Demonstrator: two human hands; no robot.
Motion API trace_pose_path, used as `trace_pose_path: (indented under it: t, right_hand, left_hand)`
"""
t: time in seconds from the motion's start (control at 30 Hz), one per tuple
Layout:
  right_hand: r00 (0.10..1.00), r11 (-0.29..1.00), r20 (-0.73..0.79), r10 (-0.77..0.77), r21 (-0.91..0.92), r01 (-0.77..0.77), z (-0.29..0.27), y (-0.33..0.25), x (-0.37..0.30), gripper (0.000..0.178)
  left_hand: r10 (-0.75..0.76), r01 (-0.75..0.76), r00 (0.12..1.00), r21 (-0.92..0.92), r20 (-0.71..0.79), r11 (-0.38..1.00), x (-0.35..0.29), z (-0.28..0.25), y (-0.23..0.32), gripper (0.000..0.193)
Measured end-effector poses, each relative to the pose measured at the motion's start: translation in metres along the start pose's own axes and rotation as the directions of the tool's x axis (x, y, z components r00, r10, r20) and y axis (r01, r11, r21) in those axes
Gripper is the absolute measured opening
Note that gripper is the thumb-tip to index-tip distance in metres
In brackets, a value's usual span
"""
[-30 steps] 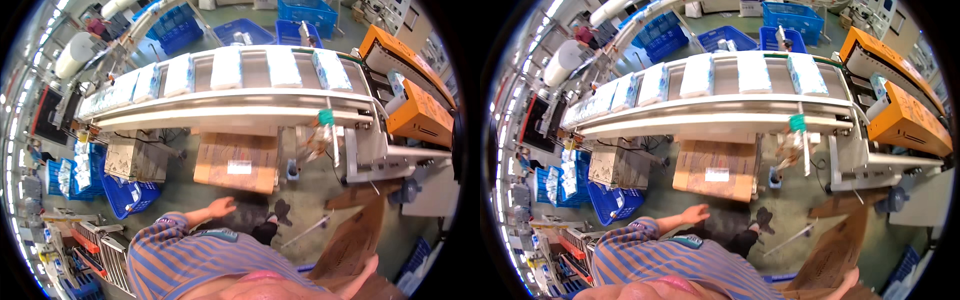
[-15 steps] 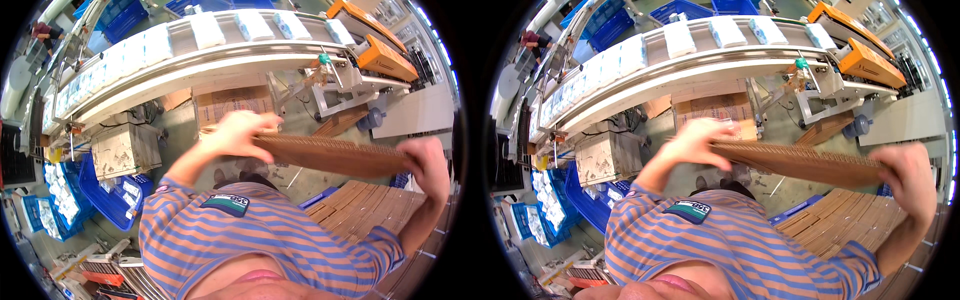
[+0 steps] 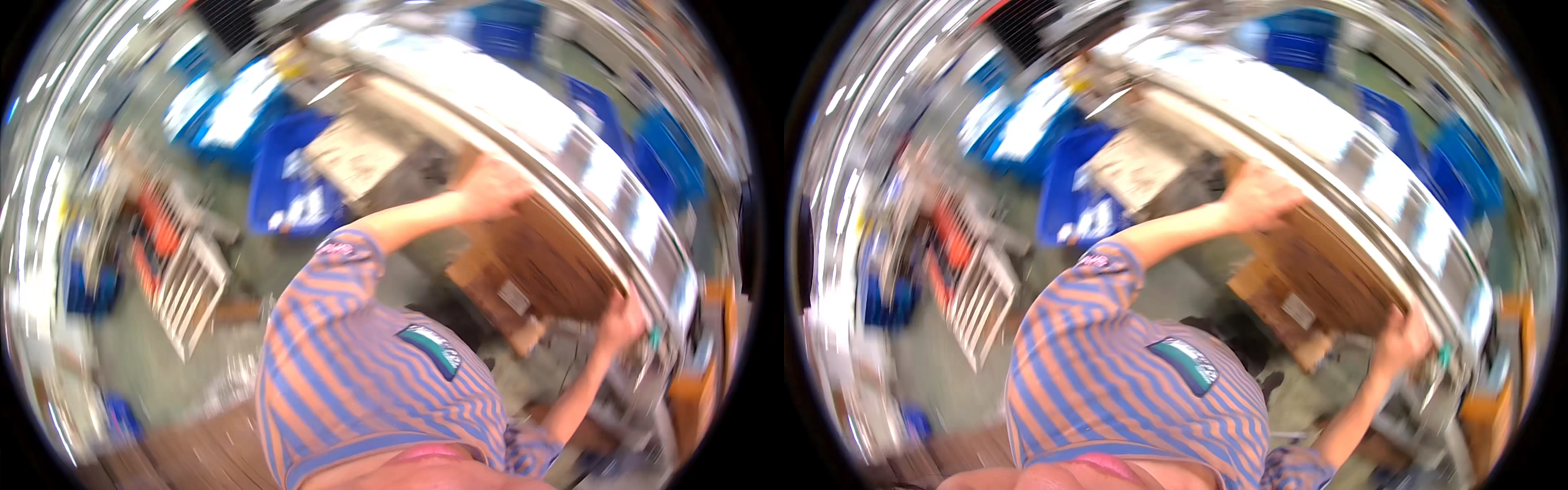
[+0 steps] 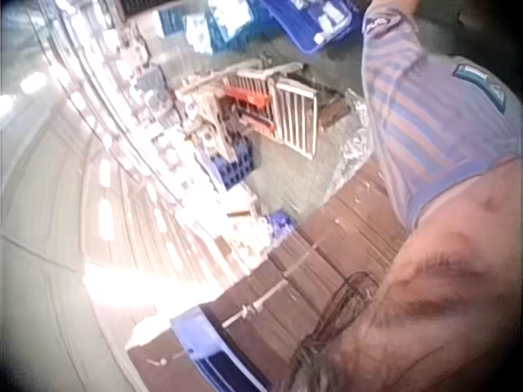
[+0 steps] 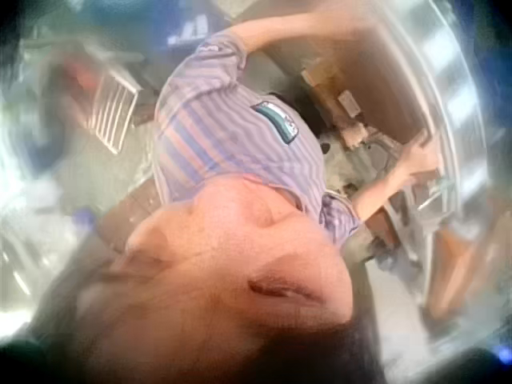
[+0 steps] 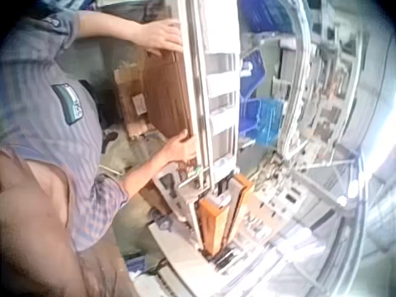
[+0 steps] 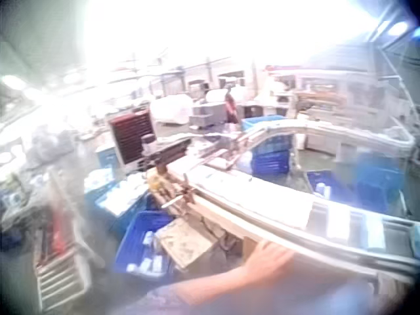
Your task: The person repeatedly picks up stacks of white packaged items from a conveyor belt and places them into a cardboard box. The person then closes the box, moves it to a nearby cart, and retrieves a new box to continue the packing process.
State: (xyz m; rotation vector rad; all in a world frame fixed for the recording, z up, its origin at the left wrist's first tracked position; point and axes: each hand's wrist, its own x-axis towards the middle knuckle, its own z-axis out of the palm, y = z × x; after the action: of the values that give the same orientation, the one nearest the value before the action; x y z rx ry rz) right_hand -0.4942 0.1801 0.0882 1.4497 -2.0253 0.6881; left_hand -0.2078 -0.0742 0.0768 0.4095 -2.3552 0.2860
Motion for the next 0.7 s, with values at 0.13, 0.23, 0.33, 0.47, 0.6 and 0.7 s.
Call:
trace_pose_path:
  t: [0.13,0.23,0.33,0.47,0.6,0.7]
  right_hand:
    - [0.937,0.889,0.251,0.243,-0.444,-0.112,0.006,0.007,0.014,0.052]
    - [0.893,0.93,0.401,0.204,-0.365,-0.048,0.024,0.025,0.033,0.048]
    - [0.528,0.959,0.837,0.145,0.012,-0.283,-0.011,0.048,0.096,0.037]
    - [0.743,0.932,0.667,0.063,0.227,-0.283,-0.081,0.081,0.09,0.025]
    - [0.335,0.965,0.942,0.032,0.058,-0.257,-0.09,-0.05,0.023,0.037]
    - [0.372,0.933,0.886,-0.277,0.341,-0.118,-0.115,-0.081,-0.025,0.065]
  left_hand:
    - [0.072,-0.062,0.988,0.079,-0.136,0.995,-0.026,-0.039,0.043,0.065]
    - [0.054,-0.066,0.97,-0.046,-0.236,0.997,-0.039,-0.038,0.031,0.041]
    - [-0.075,-0.014,0.968,-0.347,-0.241,0.938,-0.015,-0.03,0.012,0.036]
    - [0.108,-0.491,0.834,-0.638,-0.542,0.593,0.056,-0.072,0.045,0.048]
    - [0.688,-0.397,0.711,-0.724,0.146,0.564,0.005,-0.004,0.072,0.047]
    - [0.805,-0.323,0.336,-0.743,0.489,0.586,-0.028,0.02,0.053,0.037]
